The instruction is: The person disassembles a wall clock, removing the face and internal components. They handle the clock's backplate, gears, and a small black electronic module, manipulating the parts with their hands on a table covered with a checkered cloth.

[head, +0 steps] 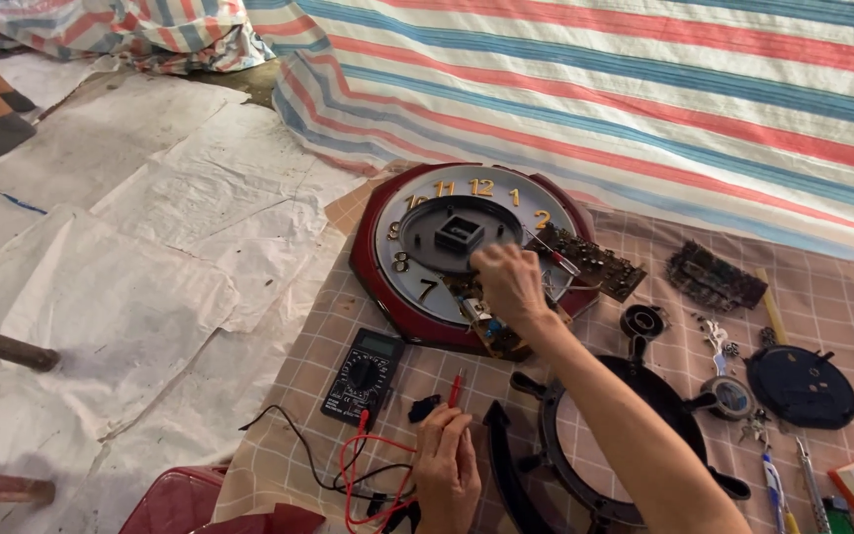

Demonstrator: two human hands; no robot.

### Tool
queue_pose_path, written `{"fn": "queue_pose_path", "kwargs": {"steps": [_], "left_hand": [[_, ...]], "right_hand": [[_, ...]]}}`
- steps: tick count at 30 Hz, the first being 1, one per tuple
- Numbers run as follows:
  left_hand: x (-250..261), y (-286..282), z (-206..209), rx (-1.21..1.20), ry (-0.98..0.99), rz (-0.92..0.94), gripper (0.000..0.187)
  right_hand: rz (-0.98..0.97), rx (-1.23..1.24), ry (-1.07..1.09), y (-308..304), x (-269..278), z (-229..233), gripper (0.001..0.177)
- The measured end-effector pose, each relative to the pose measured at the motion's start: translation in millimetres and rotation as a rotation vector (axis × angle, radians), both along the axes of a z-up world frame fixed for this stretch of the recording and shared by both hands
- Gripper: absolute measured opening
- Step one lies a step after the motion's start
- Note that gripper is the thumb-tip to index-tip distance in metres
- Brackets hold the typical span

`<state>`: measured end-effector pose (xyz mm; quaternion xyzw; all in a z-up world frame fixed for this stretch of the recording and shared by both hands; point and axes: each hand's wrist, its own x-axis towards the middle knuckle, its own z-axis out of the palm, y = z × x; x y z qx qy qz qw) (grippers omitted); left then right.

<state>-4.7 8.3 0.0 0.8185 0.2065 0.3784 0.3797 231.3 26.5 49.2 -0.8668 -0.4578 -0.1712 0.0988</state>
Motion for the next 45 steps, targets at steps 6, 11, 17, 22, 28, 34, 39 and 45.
{"fn": "queue_pose_path", "kwargs": {"steps": [6, 11, 17, 22, 28, 34, 39, 45], "left_hand": [[-3, 1, -2, 0.032, 0.01, -0.038, 0.015], [-2, 1, 6, 0.024, 0.012, -0.022, 0.014], [0, 0, -3, 0.014, 0.059, -0.033, 0.015], [1, -1, -5, 0.009, 0.059, -0.019, 0.015], [0, -1, -4, 0.016, 0.06, -0.005, 0.015], [0, -3, 7, 0.01, 0.062, 0.005, 0.015], [1, -5, 2, 0.07, 0.092, 0.014, 0.017], [5, -9, 5, 0.167, 0.096, 0.003, 0.015]], "right_hand": [[0.121, 0.557, 0.357, -37, 51, 54, 0.021], [0.022, 1.077, 1.395, -94, 48, 89, 0.028], [-0.068, 1.359, 1.789, -129, 70, 13, 0.021], [0.018, 1.351, 1.677, -109, 46, 26, 0.016], [0.198, 0.841, 0.661, -57, 7, 35, 0.011], [0.185, 0.305, 0.143, -51, -27, -2, 0.013], [0.2, 0.306, 0.189, -87, -78, 52, 0.039], [0.201, 0.344, 0.549, -203, -120, 76, 0.029]]}}
